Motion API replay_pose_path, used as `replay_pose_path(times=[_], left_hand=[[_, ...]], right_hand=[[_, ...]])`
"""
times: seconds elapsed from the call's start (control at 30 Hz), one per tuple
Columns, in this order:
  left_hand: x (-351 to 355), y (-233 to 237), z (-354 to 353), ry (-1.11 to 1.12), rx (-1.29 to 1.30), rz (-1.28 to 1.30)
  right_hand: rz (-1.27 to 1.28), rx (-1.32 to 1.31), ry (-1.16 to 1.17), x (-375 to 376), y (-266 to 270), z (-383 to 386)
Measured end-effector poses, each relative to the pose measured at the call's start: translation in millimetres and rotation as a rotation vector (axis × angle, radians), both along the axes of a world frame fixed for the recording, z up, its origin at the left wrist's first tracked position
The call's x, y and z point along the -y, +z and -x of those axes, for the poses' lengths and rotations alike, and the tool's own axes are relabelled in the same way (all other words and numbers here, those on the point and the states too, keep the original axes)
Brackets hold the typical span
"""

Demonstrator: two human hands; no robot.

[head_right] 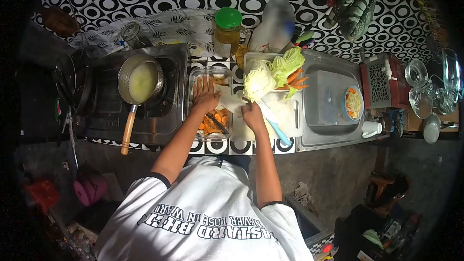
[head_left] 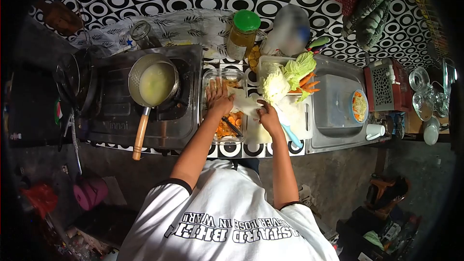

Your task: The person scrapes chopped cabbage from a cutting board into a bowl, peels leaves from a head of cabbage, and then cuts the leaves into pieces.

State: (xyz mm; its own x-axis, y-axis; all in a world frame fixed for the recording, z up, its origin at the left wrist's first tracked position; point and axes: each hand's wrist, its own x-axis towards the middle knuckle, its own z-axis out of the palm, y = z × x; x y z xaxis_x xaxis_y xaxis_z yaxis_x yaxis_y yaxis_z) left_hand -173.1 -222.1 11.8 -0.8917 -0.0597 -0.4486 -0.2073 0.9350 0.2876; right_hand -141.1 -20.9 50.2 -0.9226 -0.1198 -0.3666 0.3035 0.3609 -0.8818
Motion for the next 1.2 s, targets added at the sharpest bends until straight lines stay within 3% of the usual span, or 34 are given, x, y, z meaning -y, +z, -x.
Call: replay_pose_path(times=[0.03, 0.13, 0.17, 0.2, 0.27, 0.33, 0.37, 0.4, 0.47, 0.53, 0.6, 0.7, 0.77, 0.83, 0.93, 1.0, 1.07, 1.13, 1.2], left_hand=[[1, 0, -1, 0.016, -0.050, -0.017], [6, -6, -5, 0.052, -0.191, -0.128], [10, -23, -5, 0.097, -0.364, -0.184], [10, -27, -4, 0.093, -0.362, -0.186], [12, -28, 3, 0.276, -0.433, -0.408], [16, -5, 3, 0.247, -0.474, -0.329], [19, 10, 4, 0.284, -0.357, -0.389], [19, 16, 6, 0.324, -0.238, -0.448], [16, 16, 5, 0.380, -0.260, -0.444], [16, 29, 1, 0.474, -0.206, -0.509], [18, 18, -7, 0.430, -0.248, -0.500], [14, 4, -17, 0.536, -0.299, -0.570], [15, -2, -20, 0.735, -0.213, -0.782], [19, 12, -23, 0.738, -0.174, -0.847], [25, 9, -15, 0.777, -0.128, -0.966], [37, -2, -7, 0.652, 0.109, -1.406], [37, -13, 4, 0.738, 0.036, -1.419], [39, 25, 7, 0.624, -0.016, -1.271], [38, 24, 9, 0.652, -0.040, -1.354]], right_hand=[[0.071, 0.206, -0.036, 4, 15, -2], [0.258, 0.252, -0.063, 1, 17, -6], [0.256, 0.250, -0.064, -1, 19, -6], [0.251, 0.201, -0.066, -2, 28, -7], [0.249, 0.150, -0.077, 0, 55, -11], [0.079, 0.045, -0.024, 4, 96, -17], [0.041, -0.012, 0.029, 4, 109, -19], [0.039, -0.015, 0.023, 3, 113, -20], [-0.246, -0.310, 0.171, 1, 116, -23], [-0.268, -0.330, 0.162, 0, 115, -30], [-0.287, -0.353, 0.156, 1, 113, -37], [-0.085, -0.154, -0.032, 0, 123, -50], [0.036, -0.136, -0.096, -5, 118, -60], [0.278, -0.096, -0.208, -9, 115, -68], [0.375, -0.005, -0.276, -11, 122, -70], [0.371, -0.019, -0.302, -13, 110, -71], [0.426, 0.007, -0.332, -17, 95, -70], [0.457, 0.040, -0.360, -20, 77, -67], [0.490, 0.078, -0.389, -22, 58, -64]])
